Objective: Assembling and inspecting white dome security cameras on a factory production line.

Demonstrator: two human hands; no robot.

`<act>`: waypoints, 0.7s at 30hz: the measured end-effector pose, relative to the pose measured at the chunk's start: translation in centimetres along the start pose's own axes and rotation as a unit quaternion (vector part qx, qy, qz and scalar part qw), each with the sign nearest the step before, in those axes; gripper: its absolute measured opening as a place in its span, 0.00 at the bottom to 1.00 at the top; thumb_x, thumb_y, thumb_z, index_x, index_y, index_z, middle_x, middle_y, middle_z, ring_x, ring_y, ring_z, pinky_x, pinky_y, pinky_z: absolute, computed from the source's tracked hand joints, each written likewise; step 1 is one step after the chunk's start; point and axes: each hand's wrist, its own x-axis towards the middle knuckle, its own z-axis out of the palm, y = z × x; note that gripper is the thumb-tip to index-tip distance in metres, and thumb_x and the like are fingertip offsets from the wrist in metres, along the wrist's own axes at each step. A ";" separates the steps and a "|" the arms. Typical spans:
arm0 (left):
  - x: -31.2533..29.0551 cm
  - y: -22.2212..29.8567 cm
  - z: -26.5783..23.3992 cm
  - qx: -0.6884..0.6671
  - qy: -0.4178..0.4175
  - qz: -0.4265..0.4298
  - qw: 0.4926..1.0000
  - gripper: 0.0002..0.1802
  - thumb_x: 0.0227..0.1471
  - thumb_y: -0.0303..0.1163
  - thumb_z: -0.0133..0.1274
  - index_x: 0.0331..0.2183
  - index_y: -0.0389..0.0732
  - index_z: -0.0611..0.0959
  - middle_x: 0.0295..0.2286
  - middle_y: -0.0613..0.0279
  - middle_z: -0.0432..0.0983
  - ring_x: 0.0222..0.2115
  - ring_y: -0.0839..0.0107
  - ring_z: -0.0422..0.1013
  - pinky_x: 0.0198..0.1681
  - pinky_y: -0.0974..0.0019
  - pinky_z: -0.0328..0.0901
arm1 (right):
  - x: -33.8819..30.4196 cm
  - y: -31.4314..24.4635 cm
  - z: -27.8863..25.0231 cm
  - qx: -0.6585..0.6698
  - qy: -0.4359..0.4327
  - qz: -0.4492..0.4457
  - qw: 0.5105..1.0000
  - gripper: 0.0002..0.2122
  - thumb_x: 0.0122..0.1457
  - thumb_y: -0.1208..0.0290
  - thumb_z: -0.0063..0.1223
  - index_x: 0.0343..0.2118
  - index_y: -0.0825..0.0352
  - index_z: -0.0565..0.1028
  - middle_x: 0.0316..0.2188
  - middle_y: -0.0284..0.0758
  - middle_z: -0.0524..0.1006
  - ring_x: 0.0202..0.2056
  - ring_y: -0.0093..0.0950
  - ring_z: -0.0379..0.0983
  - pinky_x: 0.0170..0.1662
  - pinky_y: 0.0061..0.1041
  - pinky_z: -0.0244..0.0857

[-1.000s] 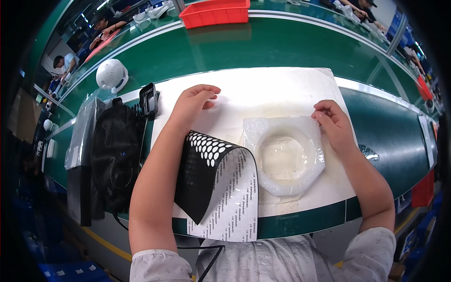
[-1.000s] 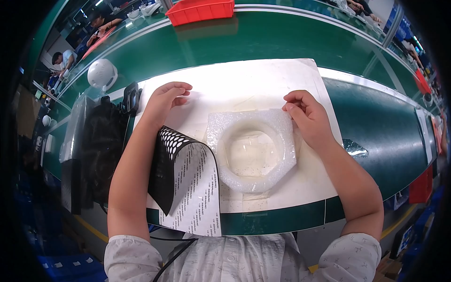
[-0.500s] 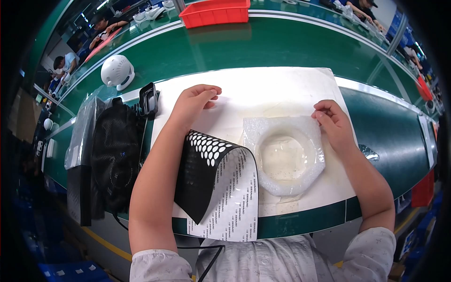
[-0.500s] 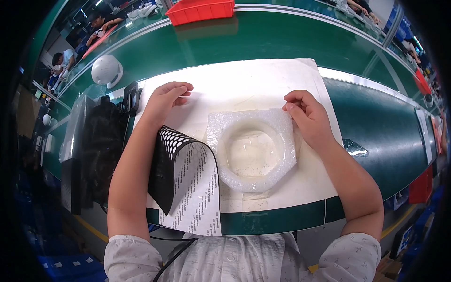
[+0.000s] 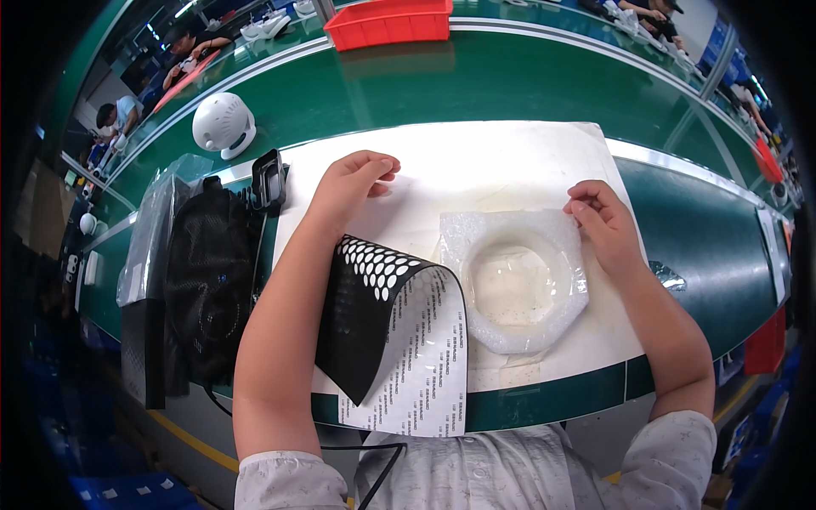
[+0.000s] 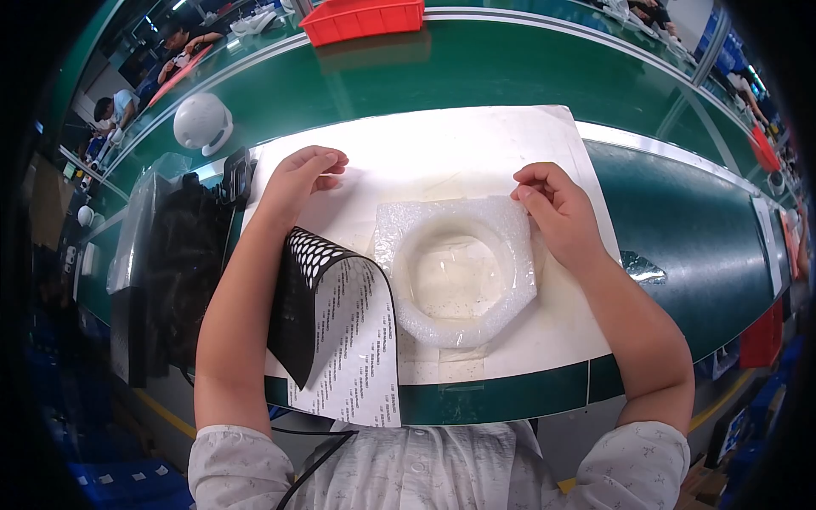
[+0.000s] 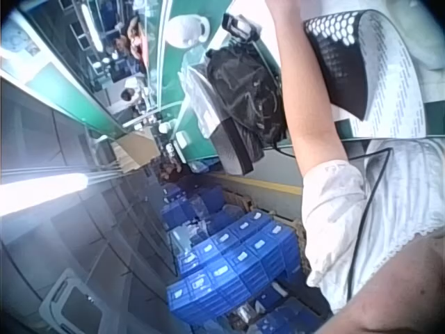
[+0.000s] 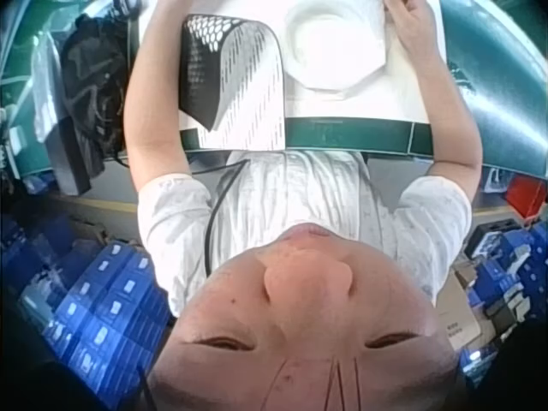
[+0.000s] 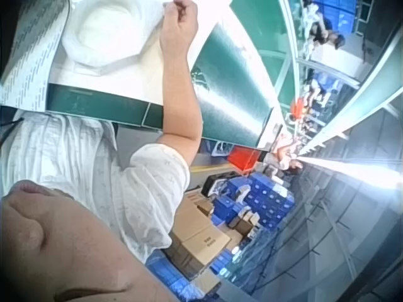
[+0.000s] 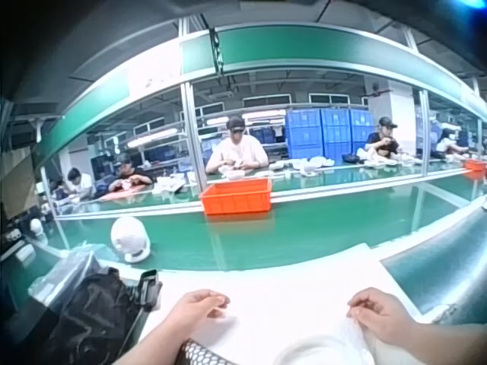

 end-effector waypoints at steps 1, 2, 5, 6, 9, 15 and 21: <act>0.0 0.0 0.0 0.000 0.000 0.000 1.000 0.11 0.48 0.33 0.45 0.31 0.37 0.77 0.31 0.63 0.72 0.32 0.76 0.67 0.36 0.74 0.62 | 0.0 0.0 0.0 0.000 0.001 0.002 1.000 0.06 0.53 0.79 0.42 0.35 0.69 0.67 0.28 0.30 0.69 0.32 0.17 0.65 0.37 0.14 0.58; 0.0 0.0 0.0 -0.002 0.000 0.001 1.000 0.11 0.48 0.33 0.45 0.31 0.37 0.76 0.30 0.63 0.72 0.32 0.76 0.67 0.36 0.74 0.62 | 0.0 0.0 0.0 0.000 0.002 0.005 1.000 0.06 0.53 0.79 0.42 0.35 0.69 0.67 0.28 0.30 0.69 0.32 0.17 0.65 0.37 0.14 0.58; 0.0 0.1 0.1 -0.005 0.001 0.001 1.000 0.10 0.48 0.33 0.45 0.30 0.37 0.76 0.30 0.63 0.72 0.32 0.76 0.67 0.36 0.74 0.62 | 0.0 0.0 0.0 0.003 0.001 0.006 1.000 0.06 0.53 0.79 0.42 0.35 0.69 0.67 0.28 0.30 0.69 0.32 0.17 0.65 0.36 0.14 0.58; 0.0 0.2 0.1 -0.007 0.001 0.002 1.000 0.10 0.48 0.33 0.45 0.30 0.37 0.76 0.30 0.63 0.72 0.32 0.76 0.67 0.36 0.74 0.62 | 0.0 0.0 0.0 0.003 0.001 0.006 1.000 0.06 0.53 0.79 0.42 0.35 0.69 0.67 0.28 0.30 0.69 0.32 0.17 0.65 0.36 0.14 0.58; 0.0 0.1 0.0 -0.003 0.001 -0.001 1.000 0.10 0.48 0.33 0.45 0.29 0.37 0.76 0.30 0.62 0.72 0.32 0.75 0.67 0.36 0.73 0.62 | 0.0 0.0 0.0 0.001 -0.001 0.002 1.000 0.06 0.53 0.79 0.42 0.35 0.69 0.67 0.28 0.30 0.69 0.32 0.17 0.65 0.36 0.14 0.58; 0.2 -0.1 0.0 -0.013 -0.004 -0.002 1.000 0.09 0.48 0.31 0.45 0.29 0.37 0.76 0.30 0.62 0.72 0.32 0.75 0.67 0.35 0.73 0.62 | 0.1 0.1 -0.1 -0.001 -0.001 0.000 1.000 0.06 0.53 0.79 0.42 0.34 0.69 0.67 0.28 0.30 0.69 0.32 0.17 0.65 0.36 0.14 0.58; 0.1 0.1 0.0 -0.003 -0.001 -0.006 1.000 0.08 0.46 0.29 0.44 0.29 0.37 0.76 0.30 0.62 0.72 0.32 0.75 0.67 0.35 0.73 0.62 | 0.1 0.1 -0.1 0.003 -0.002 0.008 1.000 0.06 0.53 0.78 0.42 0.35 0.69 0.67 0.28 0.30 0.69 0.32 0.16 0.65 0.36 0.14 0.58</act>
